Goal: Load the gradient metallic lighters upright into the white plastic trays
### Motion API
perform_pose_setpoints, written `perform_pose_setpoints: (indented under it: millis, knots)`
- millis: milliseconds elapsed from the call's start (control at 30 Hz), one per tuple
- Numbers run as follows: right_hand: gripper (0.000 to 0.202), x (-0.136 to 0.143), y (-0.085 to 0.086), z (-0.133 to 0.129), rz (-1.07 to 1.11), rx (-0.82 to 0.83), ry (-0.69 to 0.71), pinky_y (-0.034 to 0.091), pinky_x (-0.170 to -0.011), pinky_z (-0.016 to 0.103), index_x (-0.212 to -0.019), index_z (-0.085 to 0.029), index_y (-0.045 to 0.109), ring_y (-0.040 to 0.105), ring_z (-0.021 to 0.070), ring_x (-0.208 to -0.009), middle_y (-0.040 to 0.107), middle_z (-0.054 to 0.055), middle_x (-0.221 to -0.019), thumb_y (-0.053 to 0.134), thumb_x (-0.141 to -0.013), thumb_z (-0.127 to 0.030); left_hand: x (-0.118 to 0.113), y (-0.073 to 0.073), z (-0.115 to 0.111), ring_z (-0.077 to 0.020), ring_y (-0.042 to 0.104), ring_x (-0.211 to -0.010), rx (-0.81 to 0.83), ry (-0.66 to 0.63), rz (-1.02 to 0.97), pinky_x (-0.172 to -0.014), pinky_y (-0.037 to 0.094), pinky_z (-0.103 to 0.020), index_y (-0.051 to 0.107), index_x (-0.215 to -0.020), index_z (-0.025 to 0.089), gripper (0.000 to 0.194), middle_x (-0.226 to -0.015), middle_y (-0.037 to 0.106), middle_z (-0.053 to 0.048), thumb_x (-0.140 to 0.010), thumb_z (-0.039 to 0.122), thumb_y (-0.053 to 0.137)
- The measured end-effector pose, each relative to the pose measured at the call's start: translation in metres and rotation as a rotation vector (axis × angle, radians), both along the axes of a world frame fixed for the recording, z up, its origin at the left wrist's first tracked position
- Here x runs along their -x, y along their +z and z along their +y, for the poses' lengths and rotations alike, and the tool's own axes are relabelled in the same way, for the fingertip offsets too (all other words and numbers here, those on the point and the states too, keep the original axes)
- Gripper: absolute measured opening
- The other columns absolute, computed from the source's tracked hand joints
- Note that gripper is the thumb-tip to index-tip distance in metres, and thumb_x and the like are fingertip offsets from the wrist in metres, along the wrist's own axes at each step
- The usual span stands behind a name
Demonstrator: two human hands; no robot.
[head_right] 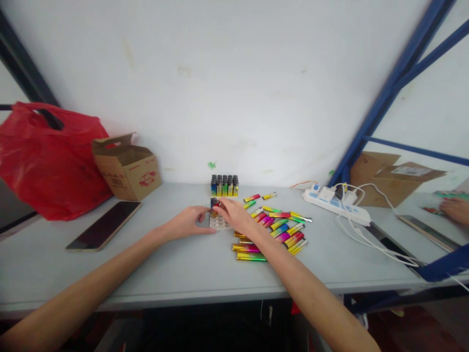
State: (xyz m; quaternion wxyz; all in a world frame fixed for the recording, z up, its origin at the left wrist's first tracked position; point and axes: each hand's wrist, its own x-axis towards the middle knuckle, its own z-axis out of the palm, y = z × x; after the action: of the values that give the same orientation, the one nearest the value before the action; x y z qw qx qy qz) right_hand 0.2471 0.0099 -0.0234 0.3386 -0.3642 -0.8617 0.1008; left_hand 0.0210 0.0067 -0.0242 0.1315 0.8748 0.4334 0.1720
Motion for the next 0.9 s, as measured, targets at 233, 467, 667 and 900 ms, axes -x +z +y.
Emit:
perform_pose_setpoints:
  millis: [233,467,667,900]
  knots:
    - [0.03,0.005,0.007,-0.007,-0.172,-0.095,-0.114,0.044,-0.079,0.032,-0.101,-0.019,0.065,0.064,0.0217,-0.081,0.071,0.008,-0.087,0.051,-0.104,-0.045,-0.001,0.002,-0.001,-0.0204,0.057,-0.071,0.007,-0.011,-0.004,-0.066,0.04,-0.032,0.069,-0.11,0.016,0.071,-0.082,0.065,-0.003,-0.076,0.078,0.065]
    - [0.031,-0.056,0.011,0.021,-0.191,-0.1,-0.298,0.046,-0.096,0.036,-0.116,-0.017,0.067,0.067,0.0234,-0.103,0.073,0.013,-0.11,0.038,-0.109,-0.028,-0.003,0.009,-0.006,-0.0196,0.053,-0.068,0.008,0.003,0.009,-0.063,0.035,-0.032,0.067,-0.095,0.014,0.062,-0.076,0.06,-0.002,-0.078,0.074,0.067]
    - [0.053,-0.143,-0.008,0.054,-0.391,0.027,-0.594,0.039,-0.116,0.042,-0.142,-0.01,0.058,0.053,0.0281,-0.137,0.056,0.02,-0.148,0.043,-0.092,0.0,-0.003,0.009,-0.005,-0.0203,0.054,-0.07,0.023,0.014,0.023,-0.063,0.036,-0.032,0.067,-0.099,0.015,0.067,-0.08,0.062,-0.003,-0.076,0.078,0.066]
    - [0.036,-0.161,-0.011,0.06,-0.505,0.16,-0.585,0.046,-0.104,0.039,-0.131,-0.014,0.067,0.064,0.0289,-0.12,0.069,0.018,-0.128,0.056,-0.097,-0.018,-0.002,0.009,-0.005,-0.0203,0.056,-0.071,0.017,0.019,0.04,-0.064,0.036,-0.031,0.067,-0.103,0.016,0.07,-0.081,0.063,-0.002,-0.075,0.081,0.063]
